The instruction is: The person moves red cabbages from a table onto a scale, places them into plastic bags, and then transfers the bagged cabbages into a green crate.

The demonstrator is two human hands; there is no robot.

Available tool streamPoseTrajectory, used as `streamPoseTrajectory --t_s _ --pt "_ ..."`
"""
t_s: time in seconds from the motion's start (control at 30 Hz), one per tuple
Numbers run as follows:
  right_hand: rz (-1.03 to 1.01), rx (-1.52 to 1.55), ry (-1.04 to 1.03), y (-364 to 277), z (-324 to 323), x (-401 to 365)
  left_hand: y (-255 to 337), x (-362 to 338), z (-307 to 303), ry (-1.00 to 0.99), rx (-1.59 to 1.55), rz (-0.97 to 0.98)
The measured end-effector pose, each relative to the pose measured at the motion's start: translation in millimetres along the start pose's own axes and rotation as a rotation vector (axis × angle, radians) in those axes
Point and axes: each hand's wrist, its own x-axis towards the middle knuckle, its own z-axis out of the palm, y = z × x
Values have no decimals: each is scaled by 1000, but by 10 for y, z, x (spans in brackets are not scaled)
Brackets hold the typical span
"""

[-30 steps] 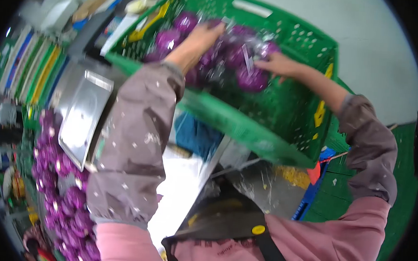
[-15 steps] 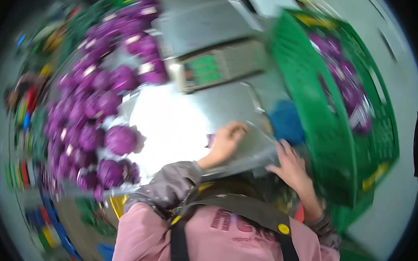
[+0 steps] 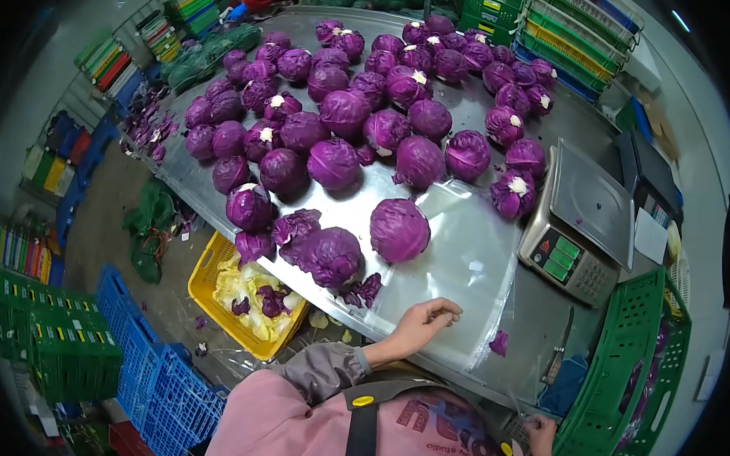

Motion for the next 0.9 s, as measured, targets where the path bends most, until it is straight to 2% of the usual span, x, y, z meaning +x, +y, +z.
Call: streamPoseTrajectory --t_s 0.03,0.07,0.3,0.33,0.37,0.4,0.47,0.6,0.67,0.73,0.8,0.9 --pt "135 267 -57 107 53 -57 100 -10 -107 16 -18 -4" --pt "158 275 -37 118 119 -111 181 3 -210 -13 -25 -13" --pt "-29 -341 91 -110 483 -423 624 251 -851 72 -37 77" --pt "-8 -283 113 -818 376 -206 665 335 -925 78 -21 80" --pt "-198 -319 255 -859 390 55 737 405 -966 95 -65 51" --pt "-330 -383 308 -1393 278 221 827 481 -1009 92 -90 46" --pt "-372 -382 378 -2086 187 454 846 661 -1130 72 -65 102" --pt "-515 -451 221 -2786 80 993 937 923 -1294 52 -37 100" --pt "-630 -306 327 -3057 92 1365 925 1008 -1351 70 -59 67" --pt "-624 -258 317 -3340 30 1768 920 1074 -1409 89 7 54" --pt "-850 -316 512 -3577 -10 2241 918 1138 -1451 82 11 44" --pt "-743 -242 438 -3972 -150 2803 909 1222 -1513 128 19 8"
